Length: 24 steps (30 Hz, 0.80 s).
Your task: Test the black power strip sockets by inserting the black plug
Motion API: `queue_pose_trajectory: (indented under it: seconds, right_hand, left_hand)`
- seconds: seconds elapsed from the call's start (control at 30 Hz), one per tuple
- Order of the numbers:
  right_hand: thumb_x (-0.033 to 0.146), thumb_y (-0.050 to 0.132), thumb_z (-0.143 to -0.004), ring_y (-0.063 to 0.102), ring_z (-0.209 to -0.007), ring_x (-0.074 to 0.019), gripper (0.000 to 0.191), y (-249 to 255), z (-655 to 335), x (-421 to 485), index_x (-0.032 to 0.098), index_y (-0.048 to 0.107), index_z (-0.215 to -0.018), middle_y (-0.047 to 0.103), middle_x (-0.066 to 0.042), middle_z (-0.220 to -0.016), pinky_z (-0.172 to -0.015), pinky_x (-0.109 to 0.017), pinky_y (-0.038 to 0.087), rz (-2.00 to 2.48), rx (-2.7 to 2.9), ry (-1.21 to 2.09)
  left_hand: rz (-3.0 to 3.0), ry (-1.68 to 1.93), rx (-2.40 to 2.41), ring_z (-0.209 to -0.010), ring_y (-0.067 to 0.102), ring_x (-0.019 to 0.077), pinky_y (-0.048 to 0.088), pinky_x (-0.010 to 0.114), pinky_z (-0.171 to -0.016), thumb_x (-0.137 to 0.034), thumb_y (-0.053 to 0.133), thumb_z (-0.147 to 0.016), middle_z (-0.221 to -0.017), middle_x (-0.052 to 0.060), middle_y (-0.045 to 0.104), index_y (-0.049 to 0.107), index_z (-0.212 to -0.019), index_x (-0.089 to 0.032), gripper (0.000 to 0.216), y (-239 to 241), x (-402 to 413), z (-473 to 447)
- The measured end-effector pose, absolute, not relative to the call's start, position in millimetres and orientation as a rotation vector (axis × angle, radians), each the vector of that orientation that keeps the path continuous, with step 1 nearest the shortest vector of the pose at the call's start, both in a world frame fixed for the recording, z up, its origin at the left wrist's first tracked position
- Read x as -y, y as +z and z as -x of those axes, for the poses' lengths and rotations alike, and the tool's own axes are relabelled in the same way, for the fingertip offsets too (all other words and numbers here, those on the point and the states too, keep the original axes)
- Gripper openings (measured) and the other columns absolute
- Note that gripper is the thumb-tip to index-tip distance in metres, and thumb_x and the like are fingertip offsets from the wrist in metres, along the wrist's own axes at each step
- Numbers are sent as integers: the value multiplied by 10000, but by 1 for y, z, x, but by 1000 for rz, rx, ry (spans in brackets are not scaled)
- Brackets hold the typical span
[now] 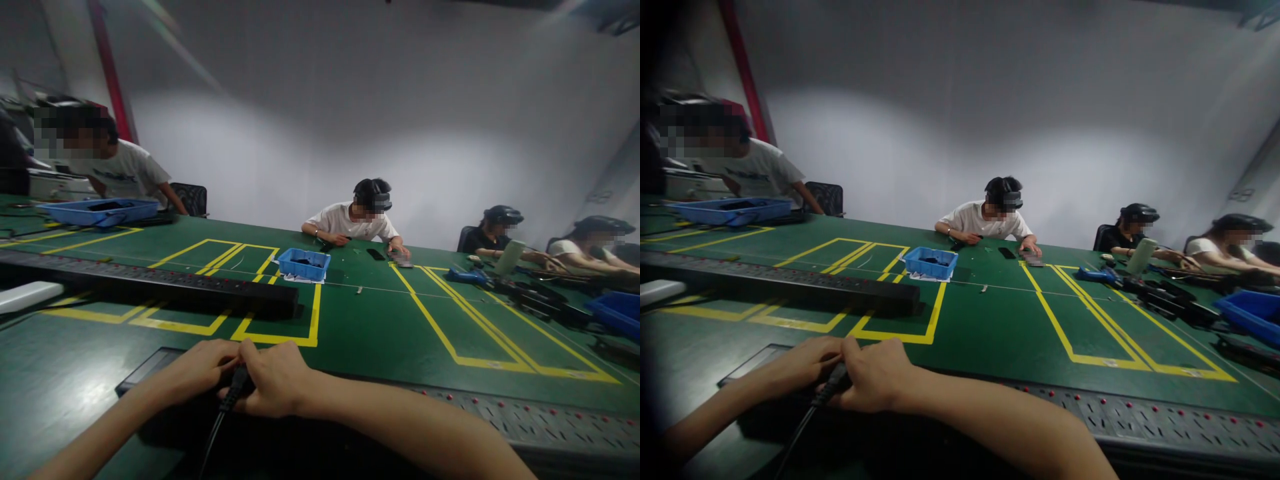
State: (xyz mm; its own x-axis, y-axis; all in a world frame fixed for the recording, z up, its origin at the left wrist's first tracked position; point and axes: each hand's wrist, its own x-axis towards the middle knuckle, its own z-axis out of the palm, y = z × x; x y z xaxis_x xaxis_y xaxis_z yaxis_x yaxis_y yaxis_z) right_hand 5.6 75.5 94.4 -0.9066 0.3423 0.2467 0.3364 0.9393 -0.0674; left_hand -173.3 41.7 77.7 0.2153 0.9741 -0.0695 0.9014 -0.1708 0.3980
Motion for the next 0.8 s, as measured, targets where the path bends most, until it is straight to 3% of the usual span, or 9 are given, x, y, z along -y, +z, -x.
queue_pose_trajectory:
  seconds: [0.8]
  right_hand:
    - [550,450,-765,625,-702,-222,426,95,-5,-72,208,394,-1012,667,-25,-851,-481,-245,327,527,2808,63]
  left_hand:
    - [-2223,365,-1780,-795,574,188,362,252,-698,-308,396,-783,-863,10,667,608,-826,-224,233,84,-32,169]
